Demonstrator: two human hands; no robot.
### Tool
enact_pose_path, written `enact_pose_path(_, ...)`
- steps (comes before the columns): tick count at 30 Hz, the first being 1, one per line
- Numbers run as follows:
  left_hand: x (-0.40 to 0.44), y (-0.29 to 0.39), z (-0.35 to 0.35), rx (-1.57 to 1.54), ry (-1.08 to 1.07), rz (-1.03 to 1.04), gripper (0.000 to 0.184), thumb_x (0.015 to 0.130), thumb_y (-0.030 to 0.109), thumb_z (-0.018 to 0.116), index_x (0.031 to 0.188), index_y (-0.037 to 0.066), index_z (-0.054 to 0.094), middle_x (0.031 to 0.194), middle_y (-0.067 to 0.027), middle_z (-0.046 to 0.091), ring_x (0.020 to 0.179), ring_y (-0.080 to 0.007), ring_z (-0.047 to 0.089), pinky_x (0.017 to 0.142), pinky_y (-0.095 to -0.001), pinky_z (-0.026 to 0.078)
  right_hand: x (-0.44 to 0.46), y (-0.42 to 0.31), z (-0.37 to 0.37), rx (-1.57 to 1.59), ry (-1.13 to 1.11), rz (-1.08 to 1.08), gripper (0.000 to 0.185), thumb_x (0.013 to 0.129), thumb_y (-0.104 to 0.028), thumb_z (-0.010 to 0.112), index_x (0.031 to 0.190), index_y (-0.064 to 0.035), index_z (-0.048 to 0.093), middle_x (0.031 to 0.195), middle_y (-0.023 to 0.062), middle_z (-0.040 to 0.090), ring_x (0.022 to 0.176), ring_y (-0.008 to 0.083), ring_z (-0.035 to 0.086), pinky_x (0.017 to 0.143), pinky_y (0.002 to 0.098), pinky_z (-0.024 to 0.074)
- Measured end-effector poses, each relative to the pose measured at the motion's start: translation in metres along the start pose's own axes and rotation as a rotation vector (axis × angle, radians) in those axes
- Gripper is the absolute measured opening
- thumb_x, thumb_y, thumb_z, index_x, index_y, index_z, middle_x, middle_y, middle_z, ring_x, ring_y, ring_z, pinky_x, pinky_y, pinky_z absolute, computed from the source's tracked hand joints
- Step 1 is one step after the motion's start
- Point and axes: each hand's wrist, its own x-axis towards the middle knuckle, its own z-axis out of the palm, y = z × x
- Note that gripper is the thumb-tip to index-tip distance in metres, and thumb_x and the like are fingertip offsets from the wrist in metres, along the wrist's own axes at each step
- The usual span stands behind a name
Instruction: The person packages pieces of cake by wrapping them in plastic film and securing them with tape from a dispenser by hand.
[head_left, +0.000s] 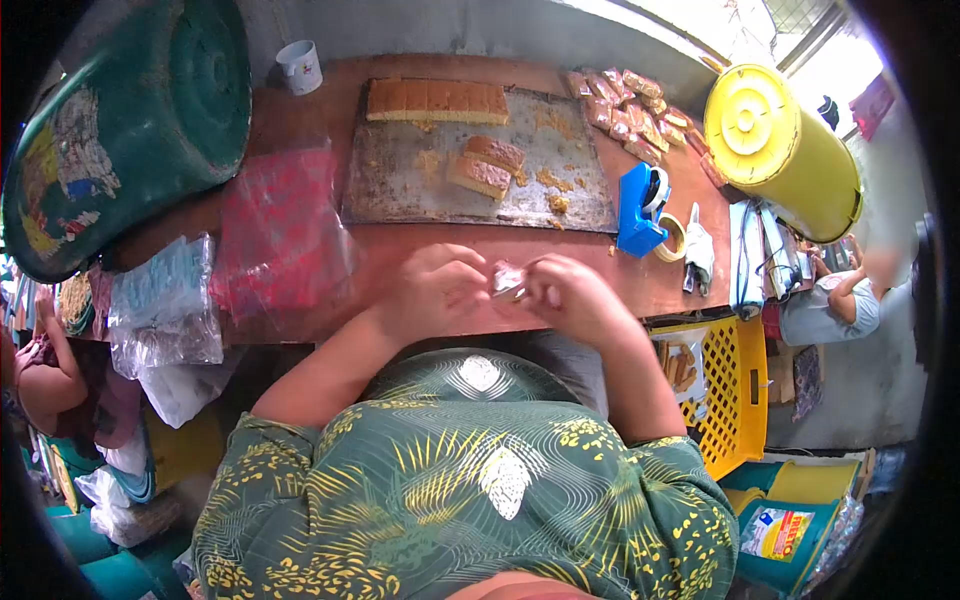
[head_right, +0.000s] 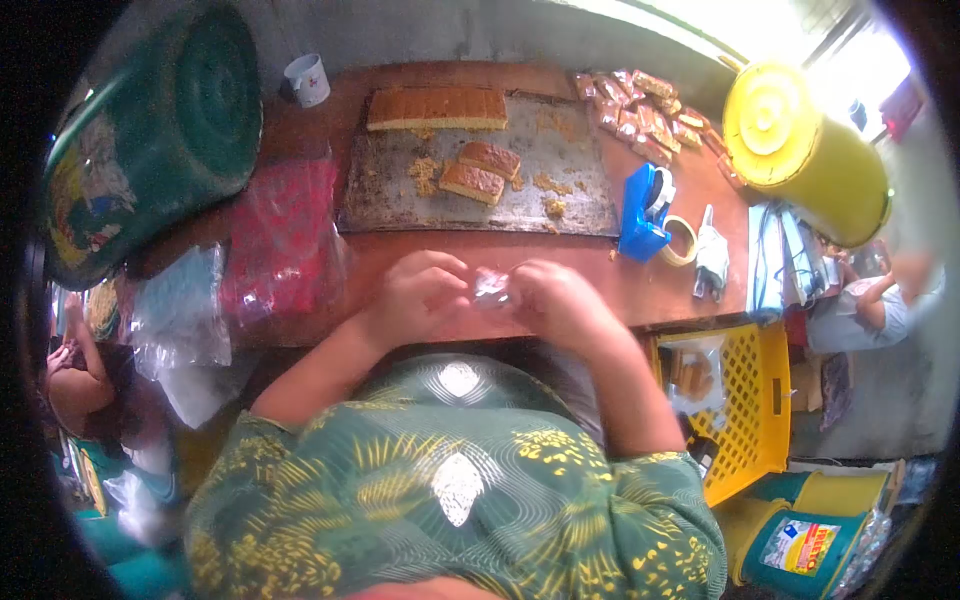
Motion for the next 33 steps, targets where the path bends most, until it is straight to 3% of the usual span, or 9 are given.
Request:
enact_pose_path(1, 0.0, -0.004, -0.015, 0.08, 0.008, -0.039, 0.033, 0.083, 0.025, 0.087, 0.105, 0.008, 0.07, 0.114, -0.0135, 0.071, 0.11, -0.033, 0.068, 0.098, -0.0436, 0.054, 0.002, 0.006, -0.016, -0.004, -0.005, -0.012, 0.024, 0.079, 0.003, 0.077, 0.098, -0.0035, 0.063, 0.102, 0.0135, 0.067, 0.092, 0.0297, 0.067, 0.081, 0.0391, 0.0535)
enact_pose_path(2, -0.001, -0.008, -0.031, 0.16, 0.016, -0.079, 0.032, 0.084, 0.025, 0.086, 0.105, 0.008, 0.07, 0.116, -0.0143, 0.07, 0.114, -0.0337, 0.066, 0.101, -0.0443, 0.053, 0.01, 0.014, -0.033, 0.09, 0.32, 0.07, 0.02, 0.082, 0.002, 0.075, 0.097, -0.004, 0.064, 0.1, 0.0133, 0.067, 0.092, 0.0291, 0.067, 0.083, 0.039, 0.0533)
enact_pose_path(4, -0.007, -0.019, -0.064, 0.309, 0.122, -0.319, 0.033, 0.085, 0.027, 0.085, 0.107, 0.007, 0.07, 0.128, -0.0159, 0.065, 0.126, -0.0356, 0.059, 0.108, -0.0459, 0.047, 0.016, 0.029, -0.076, -0.496, 0.892, 0.083, 0.013, 0.088, -0.004, 0.075, 0.097, -0.0049, 0.066, 0.106, 0.0157, 0.07, 0.099, 0.0329, 0.066, 0.088, 0.0431, 0.0517)
enact_pose_path(7, -0.031, -0.05, -0.11, 0.6, 0.143, -0.499, 0.034, 0.084, 0.029, 0.084, 0.107, 0.007, 0.07, 0.138, -0.0157, 0.06, 0.131, -0.0369, 0.056, 0.11, -0.0473, 0.046, 0.03, 0.005, -0.121, -0.571, 1.196, -0.102, 0.022, 0.09, -0.012, 0.079, 0.103, -0.004, 0.063, 0.115, 0.0152, 0.068, 0.113, 0.0331, 0.065, 0.104, 0.0445, 0.0482)
enact_pose_path(11, -0.059, -0.07, -0.145, 0.652, 0.062, -0.658, 0.033, 0.085, 0.03, 0.084, 0.103, 0.006, 0.07, 0.138, -0.015, 0.06, 0.131, -0.0359, 0.056, 0.111, -0.0458, 0.046, 0.083, -0.004, -0.063, -0.337, 0.669, -0.051, 0.031, 0.088, -0.016, 0.081, 0.114, -0.0067, 0.066, 0.118, 0.0143, 0.07, 0.118, 0.0343, 0.064, 0.103, 0.0444, 0.0491)
enact_pose_path(16, -0.072, -0.085, -0.153, 0.367, 0.166, -0.779, 0.03, 0.088, 0.031, 0.082, 0.09, 0.003, 0.071, 0.141, -0.0174, 0.061, 0.129, -0.036, 0.059, 0.11, -0.0445, 0.046, 0.13, 0.026, 0.022, -0.559, 0.257, 0.013, 0.06, 0.086, -0.029, 0.08, 0.141, -0.0154, 0.058, 0.139, 0.0116, 0.063, 0.136, 0.0344, 0.053, 0.111, 0.049, 0.0432)
enact_pose_path(20, -0.059, -0.055, -0.159, 0.435, 0.097, -0.732, 0.028, 0.091, 0.027, 0.078, 0.087, 0.001, 0.071, 0.138, -0.0184, 0.064, 0.129, -0.0356, 0.061, 0.109, -0.0442, 0.047, 0.148, 0.035, 0.037, -0.608, 0.189, 0.222, 0.062, 0.086, -0.026, 0.08, 0.143, -0.018, 0.057, 0.143, 0.0112, 0.063, 0.139, 0.0341, 0.052, 0.113, 0.0499, 0.0422)
enact_pose_path(29, -0.087, -0.096, -0.169, 0.343, 0.125, -0.686, 0.026, 0.1, 0.022, 0.065, 0.099, -0.002, 0.074, 0.132, -0.0195, 0.067, 0.122, -0.0362, 0.063, 0.107, -0.0415, 0.049, 0.124, 0.059, 0.03, -0.313, 0.413, 0.155, 0.054, 0.084, -0.014, 0.075, 0.135, -0.0111, 0.058, 0.126, 0.02, 0.065, 0.115, 0.0437, 0.064, 0.098, 0.0516, 0.0527)
enact_pose_path(33, -0.074, -0.104, -0.167, 0.47, 0.33, -0.699, 0.028, 0.106, 0.023, 0.054, 0.111, 0.0, 0.069, 0.123, -0.0188, 0.069, 0.117, -0.0369, 0.064, 0.104, -0.0434, 0.049, 0.087, 0.078, 0.03, 0.171, 0.553, 0.32, 0.056, 0.085, -0.013, 0.079, 0.136, -0.0081, 0.056, 0.115, 0.0152, 0.066, 0.107, 0.0285, 0.067, 0.094, 0.0386, 0.054)
